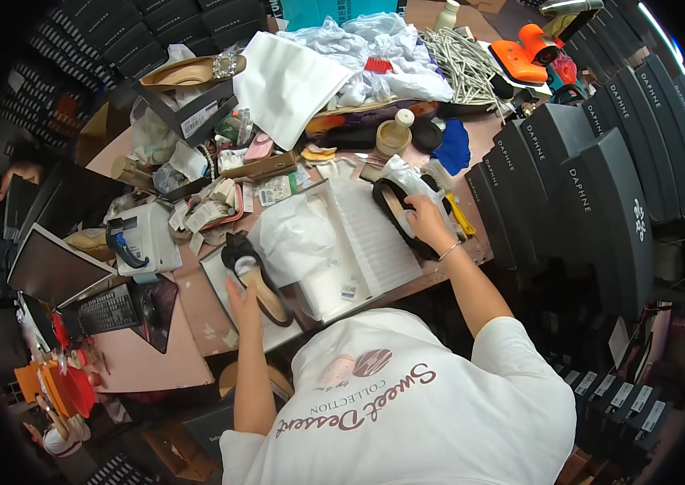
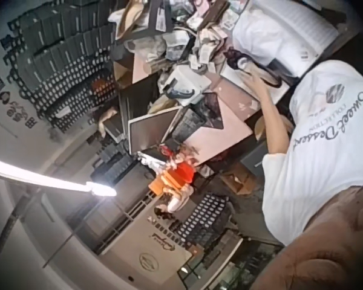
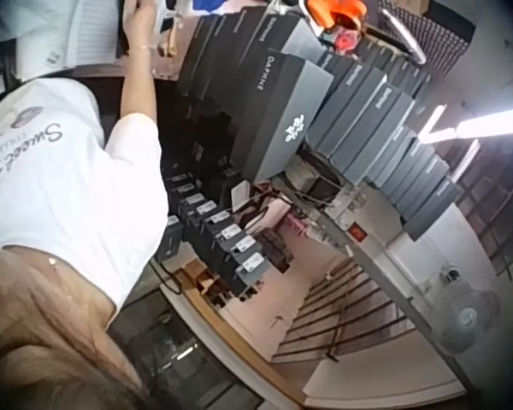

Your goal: The person is inspecting, wrapping in tissue paper, and packing several pairs of shoes into boxes at a workbench.

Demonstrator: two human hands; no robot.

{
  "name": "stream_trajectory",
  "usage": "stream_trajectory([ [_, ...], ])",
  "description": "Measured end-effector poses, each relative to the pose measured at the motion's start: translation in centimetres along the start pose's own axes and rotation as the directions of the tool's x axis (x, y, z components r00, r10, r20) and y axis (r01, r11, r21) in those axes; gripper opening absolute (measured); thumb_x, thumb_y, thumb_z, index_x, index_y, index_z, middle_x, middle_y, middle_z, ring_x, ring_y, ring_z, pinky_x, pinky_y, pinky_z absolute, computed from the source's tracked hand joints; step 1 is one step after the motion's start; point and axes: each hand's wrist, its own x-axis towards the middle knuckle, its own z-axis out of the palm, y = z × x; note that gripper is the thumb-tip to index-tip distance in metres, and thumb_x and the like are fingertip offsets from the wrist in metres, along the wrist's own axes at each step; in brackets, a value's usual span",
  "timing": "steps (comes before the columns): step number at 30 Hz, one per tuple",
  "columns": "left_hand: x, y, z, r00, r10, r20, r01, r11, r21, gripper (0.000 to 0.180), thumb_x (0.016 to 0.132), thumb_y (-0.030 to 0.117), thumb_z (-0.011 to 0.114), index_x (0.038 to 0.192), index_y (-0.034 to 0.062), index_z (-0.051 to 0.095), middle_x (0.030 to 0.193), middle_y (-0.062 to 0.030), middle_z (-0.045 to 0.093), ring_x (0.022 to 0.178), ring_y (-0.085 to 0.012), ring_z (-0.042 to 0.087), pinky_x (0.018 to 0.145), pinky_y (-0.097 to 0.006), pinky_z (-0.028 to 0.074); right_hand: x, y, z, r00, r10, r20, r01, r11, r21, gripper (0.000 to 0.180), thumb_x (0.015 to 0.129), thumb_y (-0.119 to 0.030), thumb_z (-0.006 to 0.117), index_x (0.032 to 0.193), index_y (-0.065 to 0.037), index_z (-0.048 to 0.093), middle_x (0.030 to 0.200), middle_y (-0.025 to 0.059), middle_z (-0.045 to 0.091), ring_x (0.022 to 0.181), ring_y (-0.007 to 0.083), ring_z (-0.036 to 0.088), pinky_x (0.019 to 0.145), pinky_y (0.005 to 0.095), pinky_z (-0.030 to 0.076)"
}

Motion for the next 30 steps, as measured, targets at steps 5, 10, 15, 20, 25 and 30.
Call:
stream_trajectory([
  [5,-3.2,5.5,2.9,0.886,0.375,0.273,-0.379,0.925,-0.040,0.033,0.089,0.007,0.056,0.120,-0.0020,0.054,0.121,-0.0142,0.055,0.110,-0.0224,0.055,0.096,-0.031,0.041,0.5,2.5,3.0,0.985,0.051,-0.165,-0.082,0.980,-0.182,0.030,0.079,-0.014,0.064,0.105,-0.005,0.054,0.092,0.0191,0.055,0.087,0.0391,0.056,0.076,0.0477,0.046],
  [10,-5.8,11.2,11.6,0.436,0.626,0.647,-0.898,0.254,0.359,0.035,0.087,0.020,0.057,0.118,0.0026,0.058,0.120,-0.0186,0.055,0.117,-0.0321,0.048,0.103,-0.051,0.030,1.2,4.2,3.4,0.986,0.152,-0.065,-0.161,0.971,-0.177,0.018,0.082,-0.015,0.061,0.097,-0.005,0.058,0.089,0.0216,0.061,0.085,0.0403,0.059,0.073,0.0475,0.047],
  [15,-1.1,5.0,14.5,0.482,-0.467,0.741,-0.776,0.166,0.609,0.044,0.092,0.036,0.048,0.122,0.0040,0.057,0.120,-0.0183,0.056,0.113,-0.0316,0.052,0.102,-0.047,0.032,1.0,0.3,-1.5,0.990,0.014,-0.137,0.013,0.981,0.192,0.014,0.085,-0.010,0.058,0.096,-0.002,0.059,0.089,0.0213,0.063,0.084,0.0379,0.061,0.072,0.0427,0.048],
  [20,-2.3,8.6,10.3,0.662,-0.092,0.744,0.327,0.929,-0.176,0.074,0.093,0.061,0.030,0.129,-0.0008,0.048,0.125,-0.0133,0.056,0.112,-0.0227,0.054,0.099,-0.034,0.038,1.9,-8.1,-6.7,0.847,-0.521,0.101,0.412,0.765,0.495,0.017,0.081,-0.007,0.062,0.097,-0.002,0.061,0.086,0.0173,0.063,0.080,0.0363,0.061,0.070,0.0391,0.048],
  [25,-6.0,9.7,8.6,0.304,-0.284,0.909,0.685,0.728,-0.002,0.073,0.092,0.065,0.025,0.133,0.0068,0.042,0.128,-0.0087,0.052,0.114,-0.0210,0.053,0.098,-0.033,0.042,-2.4,-16.1,-1.6,0.434,-0.893,0.121,0.784,0.440,0.438,0.016,0.074,-0.017,0.068,0.088,-0.013,0.062,0.086,0.0034,0.057,0.089,0.0210,0.055,0.089,0.0392,0.037],
  [30,-10.2,8.1,4.8,0.659,-0.190,0.728,0.523,0.811,-0.262,0.078,0.093,0.061,0.030,0.142,0.0004,0.029,0.144,-0.0146,0.033,0.133,-0.0219,0.032,0.110,-0.034,0.025,-6.2,-18.6,-1.7,0.714,-0.677,0.178,0.634,0.734,0.243,0.044,0.064,-0.027,0.077,0.101,-0.011,0.060,0.093,0.0057,0.057,0.095,0.0251,0.052,0.085,0.0402,0.037],
])
